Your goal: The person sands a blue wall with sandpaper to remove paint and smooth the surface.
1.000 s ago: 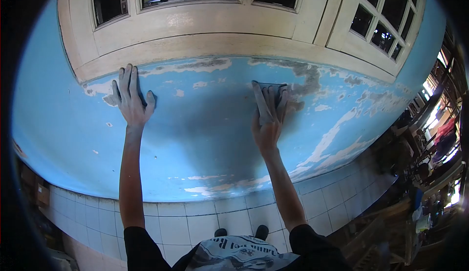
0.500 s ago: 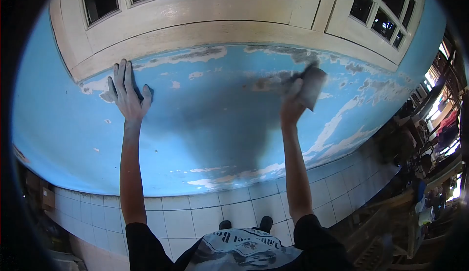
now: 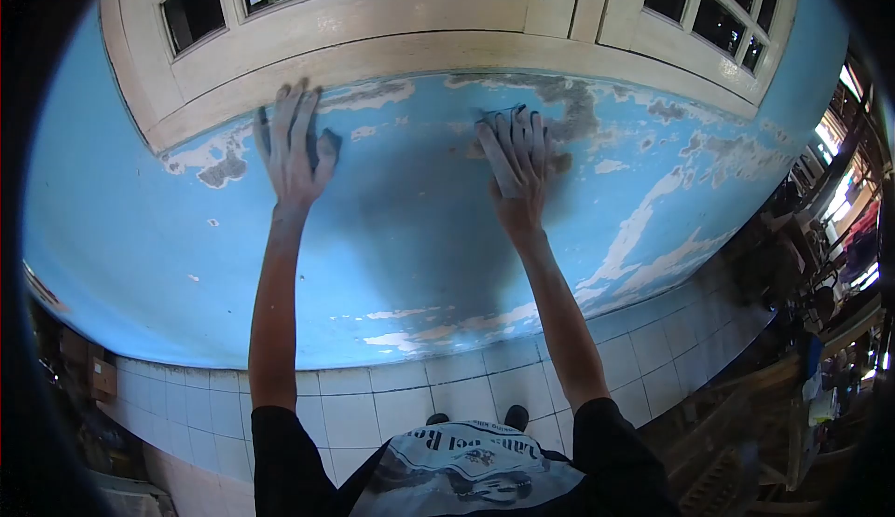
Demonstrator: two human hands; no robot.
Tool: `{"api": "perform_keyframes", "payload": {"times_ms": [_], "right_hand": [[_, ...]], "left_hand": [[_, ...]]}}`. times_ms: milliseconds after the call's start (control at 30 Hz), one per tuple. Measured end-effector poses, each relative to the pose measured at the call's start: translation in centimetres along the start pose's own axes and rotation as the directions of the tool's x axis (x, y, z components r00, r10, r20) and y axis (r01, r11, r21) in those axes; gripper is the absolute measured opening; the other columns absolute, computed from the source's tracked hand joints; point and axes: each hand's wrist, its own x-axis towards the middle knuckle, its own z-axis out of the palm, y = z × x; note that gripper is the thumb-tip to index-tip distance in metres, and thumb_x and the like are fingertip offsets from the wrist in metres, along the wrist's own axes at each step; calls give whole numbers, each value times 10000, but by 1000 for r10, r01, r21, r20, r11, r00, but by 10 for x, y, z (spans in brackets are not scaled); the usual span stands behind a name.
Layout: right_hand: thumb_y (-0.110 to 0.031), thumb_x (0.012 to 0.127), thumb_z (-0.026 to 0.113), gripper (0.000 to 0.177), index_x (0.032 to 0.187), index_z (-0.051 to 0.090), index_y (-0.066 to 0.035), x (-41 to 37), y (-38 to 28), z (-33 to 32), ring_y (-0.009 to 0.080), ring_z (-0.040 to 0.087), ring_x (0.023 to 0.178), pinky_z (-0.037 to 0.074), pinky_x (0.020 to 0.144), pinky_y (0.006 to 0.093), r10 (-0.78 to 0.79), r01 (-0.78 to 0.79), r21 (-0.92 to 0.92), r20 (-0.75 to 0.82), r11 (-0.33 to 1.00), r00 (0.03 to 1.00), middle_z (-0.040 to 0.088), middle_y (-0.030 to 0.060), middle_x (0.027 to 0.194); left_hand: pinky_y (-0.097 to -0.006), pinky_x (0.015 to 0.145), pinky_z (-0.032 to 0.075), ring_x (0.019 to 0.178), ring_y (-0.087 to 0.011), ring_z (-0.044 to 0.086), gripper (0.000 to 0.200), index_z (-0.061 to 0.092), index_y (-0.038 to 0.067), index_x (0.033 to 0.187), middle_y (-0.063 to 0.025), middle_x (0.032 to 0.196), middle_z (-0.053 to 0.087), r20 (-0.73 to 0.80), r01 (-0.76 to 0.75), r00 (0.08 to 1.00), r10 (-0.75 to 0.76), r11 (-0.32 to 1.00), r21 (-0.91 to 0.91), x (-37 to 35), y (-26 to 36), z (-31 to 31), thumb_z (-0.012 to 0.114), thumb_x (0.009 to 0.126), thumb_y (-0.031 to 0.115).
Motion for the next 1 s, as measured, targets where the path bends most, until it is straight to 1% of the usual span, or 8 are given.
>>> {"api": "perform_keyframes", "payload": {"times_ms": [67, 133, 367, 433, 667, 733, 867, 1000], "right_hand": [[49, 830, 520, 585, 1398, 460, -77, -5, 10, -5, 396, 337, 1367, 303, 1106, 476, -134, 140, -74, 78, 987, 988, 436, 183, 1435], [36, 797, 561, 601, 1378, 488, -99, -9, 22, -3, 384, 439, 1270, 370, 1036, 452, 353, -345, 155, -27, 926, 935, 467, 165, 1409], [-22, 797, 594, 502, 1296, 547, -61, 1, 26, -16, 350, 509, 1136, 427, 929, 402, 129, -121, -104, 74, 987, 989, 518, 154, 1349], [-4, 784, 593, 503, 1283, 556, -55, -4, 41, -13, 325, 497, 1215, 400, 972, 429, 394, -392, 155, 23, 907, 919, 551, 138, 1327], [-13, 831, 567, 400, 1229, 596, -29, 4, 3, -23, 260, 564, 1168, 409, 986, 384, -56, 57, -5, 168, 998, 984, 645, 113, 1192], [-35, 846, 566, 405, 1251, 571, -18, -2, 29, -14, 270, 590, 1130, 425, 977, 404, 474, -433, 427, 14, 794, 881, 643, 120, 1184], [-41, 827, 577, 336, 1156, 634, -6, 12, 3, -17, 312, 646, 954, 491, 856, 411, 85, -83, 26, -54, 996, 995, 674, 151, 1030], [-31, 804, 580, 357, 1155, 639, -14, -11, 34, -13, 331, 635, 950, 486, 848, 418, 112, -105, 69, -109, 992, 988, 665, 155, 1060]], "left_hand": [[-555, 1119, 167, 1373, -296, 362, 543, 452, 122, 1391, -83, 1445, 444, 10, 79, 997, -80, 996, 52, 3, 11, 8, 468, 865, 258], [-558, 1124, 152, 1378, -302, 353, 528, 434, 118, 1401, -90, 1453, 433, 3, 57, 998, -57, 995, 83, 2, 10, 11, 426, 902, 288], [-552, 1127, 158, 1380, -306, 350, 525, 421, 114, 1413, -102, 1460, 423, -15, 40, 999, -38, 990, 136, 1, 11, 14, 379, 935, 327], [-553, 1126, 160, 1380, -307, 349, 523, 423, 114, 1413, -103, 1458, 424, -15, 41, 999, -39, 989, 140, 1, 11, 14, 378, 937, 327], [-539, 1131, 165, 1375, -295, 362, 522, 447, 120, 1397, -79, 1450, 443, -34, 43, 999, -39, 991, 127, 0, 12, 13, 426, 901, 280], [-540, 1130, 169, 1375, -295, 361, 518, 449, 119, 1396, -79, 1451, 442, -37, 44, 999, -40, 990, 132, 0, 12, 15, 422, 904, 282], [-545, 1131, 162, 1379, -312, 350, 523, 427, 102, 1409, -117, 1456, 424, -10, 36, 999, -35, 988, 147, 0, 11, 13, 390, 933, 314], [-546, 1131, 162, 1378, -314, 351, 522, 432, 100, 1407, -119, 1454, 425, -17, 43, 999, -41, 989, 143, 0, 10, 13, 395, 929, 308]]}}
